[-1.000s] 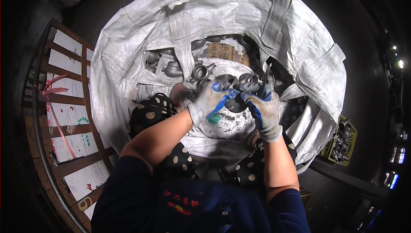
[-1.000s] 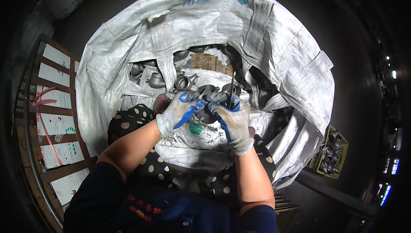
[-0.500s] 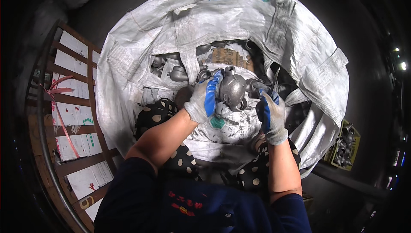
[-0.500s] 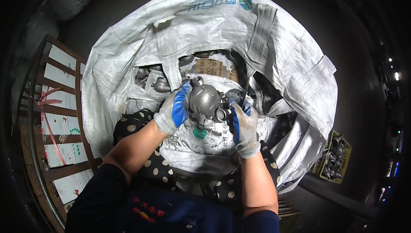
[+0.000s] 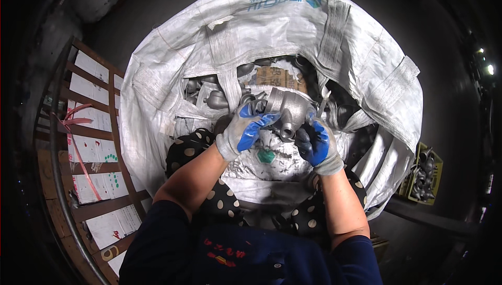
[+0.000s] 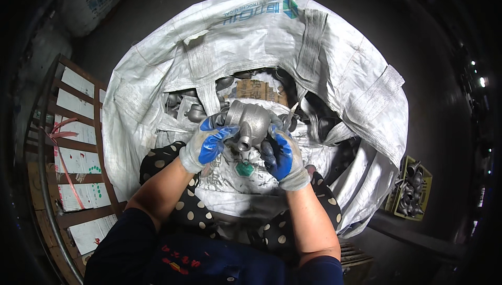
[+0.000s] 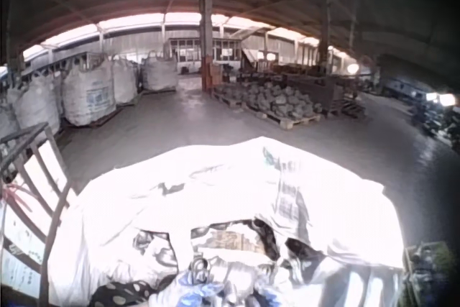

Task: Inspecting and sorting metal castings from a bulk storage bag.

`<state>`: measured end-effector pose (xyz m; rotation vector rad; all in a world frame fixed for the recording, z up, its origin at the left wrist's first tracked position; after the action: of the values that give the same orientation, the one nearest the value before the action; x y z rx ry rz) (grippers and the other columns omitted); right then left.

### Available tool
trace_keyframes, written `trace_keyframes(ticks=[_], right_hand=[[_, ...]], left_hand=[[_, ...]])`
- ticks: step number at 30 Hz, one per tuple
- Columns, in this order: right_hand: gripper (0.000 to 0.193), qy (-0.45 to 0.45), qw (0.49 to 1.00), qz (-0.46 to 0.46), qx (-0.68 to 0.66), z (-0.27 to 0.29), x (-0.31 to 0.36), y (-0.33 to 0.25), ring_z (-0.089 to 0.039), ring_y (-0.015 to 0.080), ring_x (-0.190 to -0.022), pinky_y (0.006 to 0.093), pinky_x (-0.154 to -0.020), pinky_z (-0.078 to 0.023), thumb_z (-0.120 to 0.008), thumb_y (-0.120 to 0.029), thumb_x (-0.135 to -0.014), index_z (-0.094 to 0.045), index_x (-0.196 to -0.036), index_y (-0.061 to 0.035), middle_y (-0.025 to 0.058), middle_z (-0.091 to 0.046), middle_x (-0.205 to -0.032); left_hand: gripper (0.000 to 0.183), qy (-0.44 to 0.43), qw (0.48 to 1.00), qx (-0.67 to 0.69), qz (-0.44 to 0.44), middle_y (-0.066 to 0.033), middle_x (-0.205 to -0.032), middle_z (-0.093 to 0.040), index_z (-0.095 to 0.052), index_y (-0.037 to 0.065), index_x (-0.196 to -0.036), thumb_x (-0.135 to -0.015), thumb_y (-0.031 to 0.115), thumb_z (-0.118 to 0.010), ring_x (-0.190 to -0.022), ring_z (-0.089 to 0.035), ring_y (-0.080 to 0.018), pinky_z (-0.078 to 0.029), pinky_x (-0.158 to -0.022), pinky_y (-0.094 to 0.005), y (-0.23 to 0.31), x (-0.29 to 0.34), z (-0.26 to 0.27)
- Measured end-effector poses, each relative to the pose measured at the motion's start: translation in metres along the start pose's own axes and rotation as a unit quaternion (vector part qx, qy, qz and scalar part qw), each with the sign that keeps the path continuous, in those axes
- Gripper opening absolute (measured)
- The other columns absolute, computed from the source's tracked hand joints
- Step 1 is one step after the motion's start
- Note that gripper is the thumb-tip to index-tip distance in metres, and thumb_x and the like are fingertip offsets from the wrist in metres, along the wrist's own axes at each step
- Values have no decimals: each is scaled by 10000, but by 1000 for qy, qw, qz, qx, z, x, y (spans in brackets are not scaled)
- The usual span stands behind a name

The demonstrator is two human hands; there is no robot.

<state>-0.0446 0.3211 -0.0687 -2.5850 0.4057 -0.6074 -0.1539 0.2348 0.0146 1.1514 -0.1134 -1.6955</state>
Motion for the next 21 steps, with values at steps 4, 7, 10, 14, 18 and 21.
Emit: trace_keyframes(ticks=[4,7,10,14,18,21], right_hand=[[519,-35,997,67,14,-18,3,-18,-404,57,-516,171,-407,-312,-469,-113,-930,-286,-1416,-113,-8,-472,-715],[547,-49,994,69,65,-22,2,-20,-394,43,-535,155,-426,-309,-462,-96,-927,-249,-1431,-96,-23,-452,-717],[517,-65,985,69,145,-37,-1,-14,-364,32,-499,150,-414,-288,-465,-135,-935,-278,-1408,-43,-25,-453,-716],[476,12,949,107,296,-17,-5,-18,-439,25,-505,128,-398,-305,-533,-195,-909,-396,-1332,-28,-17,-548,-794],[418,29,945,63,320,7,-4,-16,-525,52,-561,164,-451,-388,-537,-122,-892,-453,-1288,-19,43,-642,-968],[444,2,936,66,346,-17,9,-14,-523,55,-550,170,-449,-391,-563,-154,-889,-451,-1293,-9,43,-641,-915]], left_hand=[[258,102,851,392,336,-63,-1093,-603,-558,18,-1160,-911,67,-509,-979,-593,-135,-501,-812,-276,-59,36,-21],[288,171,762,470,412,-67,-1072,-617,-542,3,-1179,-921,127,-506,-954,-592,-127,-488,-809,-253,-63,55,-22],[294,149,683,591,402,-65,-1072,-619,-552,9,-1173,-913,145,-532,-940,-598,-123,-491,-763,-247,-20,21,0],[245,222,733,485,422,-55,-920,-630,-579,10,-1101,-896,143,-570,-807,-607,-103,-488,-635,-235,-9,51,66],[259,269,890,57,363,-74,-611,-582,-578,19,-1067,-905,218,-550,-538,-587,-181,-478,-520,-306,27,92,197],[424,395,839,243,283,-45,-687,-552,-506,4,-1171,-915,342,-496,-542,-539,-143,-496,-573,-314,82,103,289]])
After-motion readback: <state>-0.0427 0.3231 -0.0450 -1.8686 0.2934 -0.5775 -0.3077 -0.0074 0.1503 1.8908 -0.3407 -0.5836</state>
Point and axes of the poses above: each hand's wrist, its own x-axis away from the middle knuckle, its own z-axis out of the back of the hand, y = z × x, the point moved 9 cm from there along -x, towards the middle knuckle
